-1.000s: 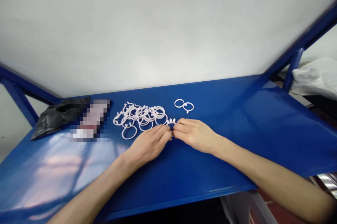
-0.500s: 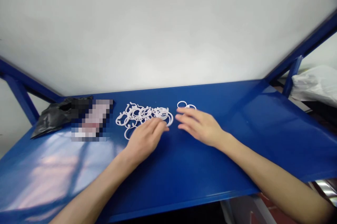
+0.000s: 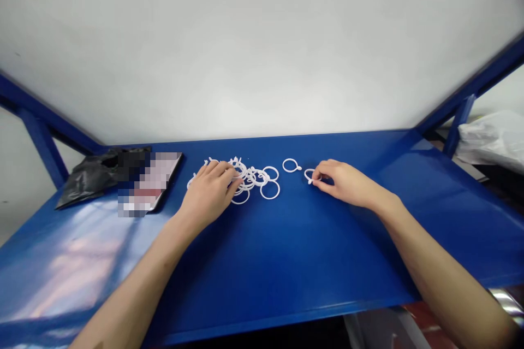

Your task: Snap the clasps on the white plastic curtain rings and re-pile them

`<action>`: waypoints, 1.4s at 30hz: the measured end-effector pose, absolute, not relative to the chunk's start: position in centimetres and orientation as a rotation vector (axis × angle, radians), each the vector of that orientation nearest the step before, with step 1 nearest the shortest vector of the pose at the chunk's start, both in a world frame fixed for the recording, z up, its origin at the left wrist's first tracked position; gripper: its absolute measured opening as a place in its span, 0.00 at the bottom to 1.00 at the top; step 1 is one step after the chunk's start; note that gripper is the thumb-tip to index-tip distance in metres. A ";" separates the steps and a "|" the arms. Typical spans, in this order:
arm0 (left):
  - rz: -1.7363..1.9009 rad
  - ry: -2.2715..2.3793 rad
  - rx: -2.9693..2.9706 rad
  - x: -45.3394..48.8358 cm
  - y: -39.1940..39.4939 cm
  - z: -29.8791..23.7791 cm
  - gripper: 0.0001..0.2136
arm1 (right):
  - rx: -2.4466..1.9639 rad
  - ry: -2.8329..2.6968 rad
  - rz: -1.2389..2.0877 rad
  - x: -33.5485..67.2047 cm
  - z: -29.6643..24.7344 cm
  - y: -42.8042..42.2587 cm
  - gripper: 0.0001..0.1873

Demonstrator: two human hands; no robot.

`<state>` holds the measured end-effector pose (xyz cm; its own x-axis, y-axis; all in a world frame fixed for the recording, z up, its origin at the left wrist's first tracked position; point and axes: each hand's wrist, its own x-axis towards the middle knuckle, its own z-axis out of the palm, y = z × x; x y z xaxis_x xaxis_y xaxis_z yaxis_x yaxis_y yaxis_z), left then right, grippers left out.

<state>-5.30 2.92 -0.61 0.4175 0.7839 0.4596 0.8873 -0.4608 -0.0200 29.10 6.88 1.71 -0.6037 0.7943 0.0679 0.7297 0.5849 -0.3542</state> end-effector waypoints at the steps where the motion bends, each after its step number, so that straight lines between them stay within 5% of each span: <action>1: -0.590 -1.469 -2.391 -5.2 2.8 -0.5 0.12 | -1.275 -2.563 0.440 29.1 1.9 6.7 0.07; 11: -0.815 -1.314 -2.155 -4.7 2.5 0.0 0.08 | -1.059 -2.539 0.187 26.2 1.7 8.3 0.07; 18: -0.820 -1.234 -2.319 -4.2 1.9 0.9 0.06 | -1.087 -2.734 0.051 23.8 1.6 10.0 0.20; 24: -0.863 -1.106 -2.418 -3.5 1.9 0.5 0.06 | -1.004 -2.752 0.030 23.9 0.8 9.9 0.06; 35: -0.905 -1.032 -2.493 -2.4 1.2 0.4 0.04 | -0.849 -2.720 0.109 24.1 0.9 7.4 0.12; 39: -0.889 -0.888 -2.595 -1.7 0.4 0.4 0.13 | -0.565 -2.711 0.065 23.6 2.0 3.8 0.13; 42: -0.815 -0.754 -2.743 -1.3 -0.4 0.9 0.08 | -0.413 -2.685 -0.067 23.4 2.1 1.9 0.13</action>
